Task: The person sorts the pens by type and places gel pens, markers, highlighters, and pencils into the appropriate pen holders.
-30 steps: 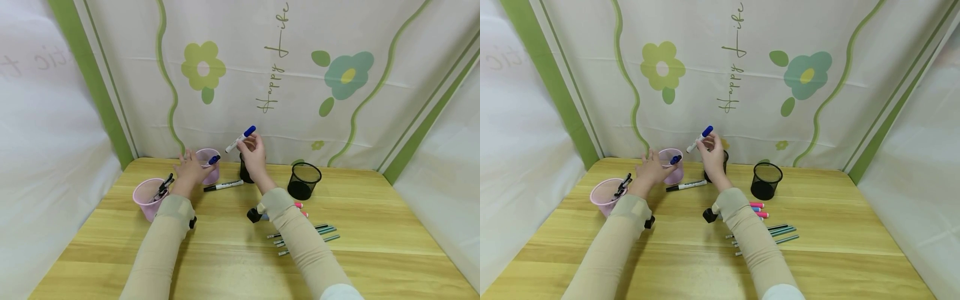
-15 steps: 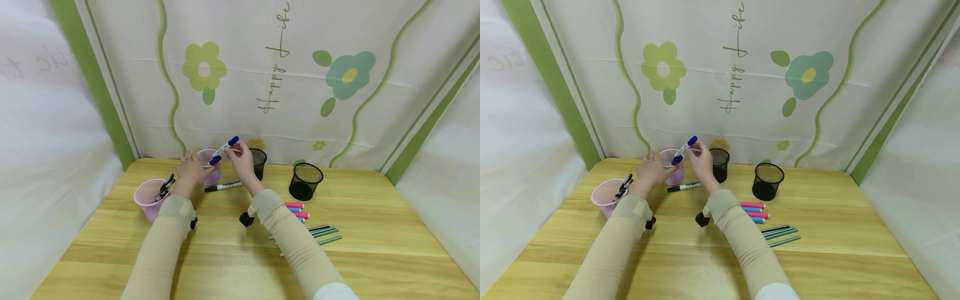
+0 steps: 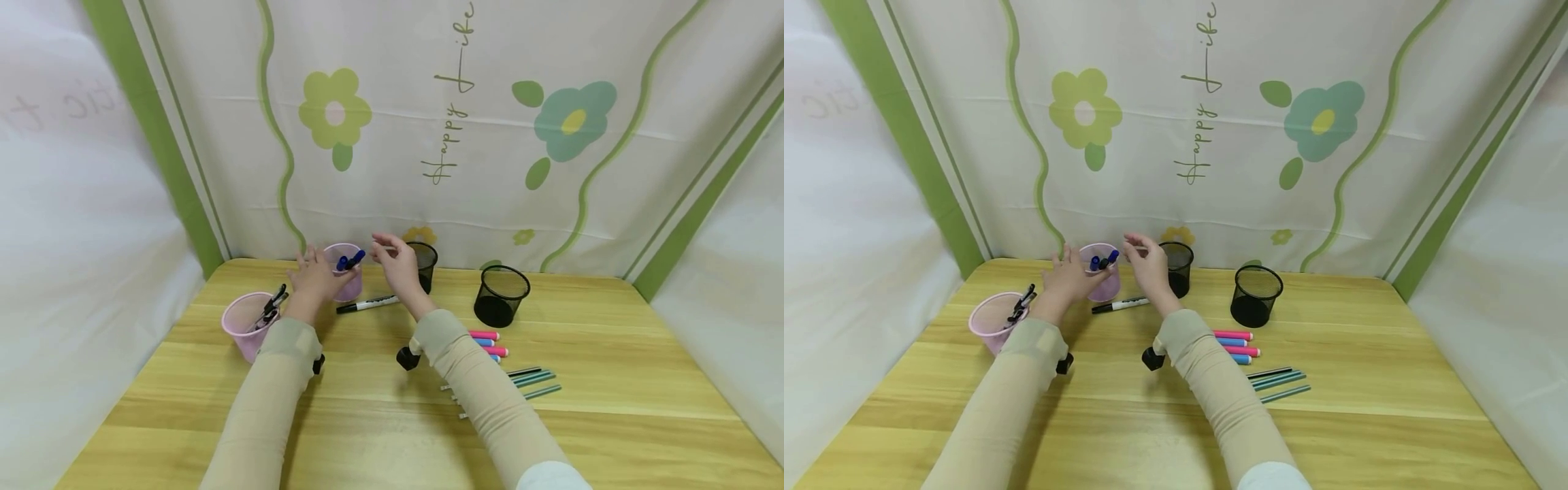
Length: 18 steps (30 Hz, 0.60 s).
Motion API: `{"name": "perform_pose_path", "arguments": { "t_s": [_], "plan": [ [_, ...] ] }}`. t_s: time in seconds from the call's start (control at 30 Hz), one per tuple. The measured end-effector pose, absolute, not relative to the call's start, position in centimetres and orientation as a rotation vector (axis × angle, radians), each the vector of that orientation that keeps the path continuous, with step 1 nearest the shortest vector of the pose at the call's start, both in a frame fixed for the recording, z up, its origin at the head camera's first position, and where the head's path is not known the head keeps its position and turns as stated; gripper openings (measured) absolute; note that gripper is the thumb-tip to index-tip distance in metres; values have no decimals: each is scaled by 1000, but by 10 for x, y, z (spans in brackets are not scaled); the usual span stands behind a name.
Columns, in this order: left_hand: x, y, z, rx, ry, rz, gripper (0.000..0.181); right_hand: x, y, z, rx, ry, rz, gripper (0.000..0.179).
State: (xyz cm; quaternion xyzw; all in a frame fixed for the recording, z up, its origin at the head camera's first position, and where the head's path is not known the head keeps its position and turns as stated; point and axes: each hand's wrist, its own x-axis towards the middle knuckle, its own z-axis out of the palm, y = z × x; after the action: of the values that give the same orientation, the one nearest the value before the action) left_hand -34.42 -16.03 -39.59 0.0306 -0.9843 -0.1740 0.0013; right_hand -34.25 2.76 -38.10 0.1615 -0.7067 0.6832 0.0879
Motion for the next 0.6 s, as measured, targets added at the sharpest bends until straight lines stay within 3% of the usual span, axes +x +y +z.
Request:
{"name": "perform_pose_path", "arguments": {
  "t_s": [0.6],
  "plan": [
    [-343,-161,-394,100,-3082,-574,119,-342,44,-373,636,-2263,1888,31]
  ]
}}
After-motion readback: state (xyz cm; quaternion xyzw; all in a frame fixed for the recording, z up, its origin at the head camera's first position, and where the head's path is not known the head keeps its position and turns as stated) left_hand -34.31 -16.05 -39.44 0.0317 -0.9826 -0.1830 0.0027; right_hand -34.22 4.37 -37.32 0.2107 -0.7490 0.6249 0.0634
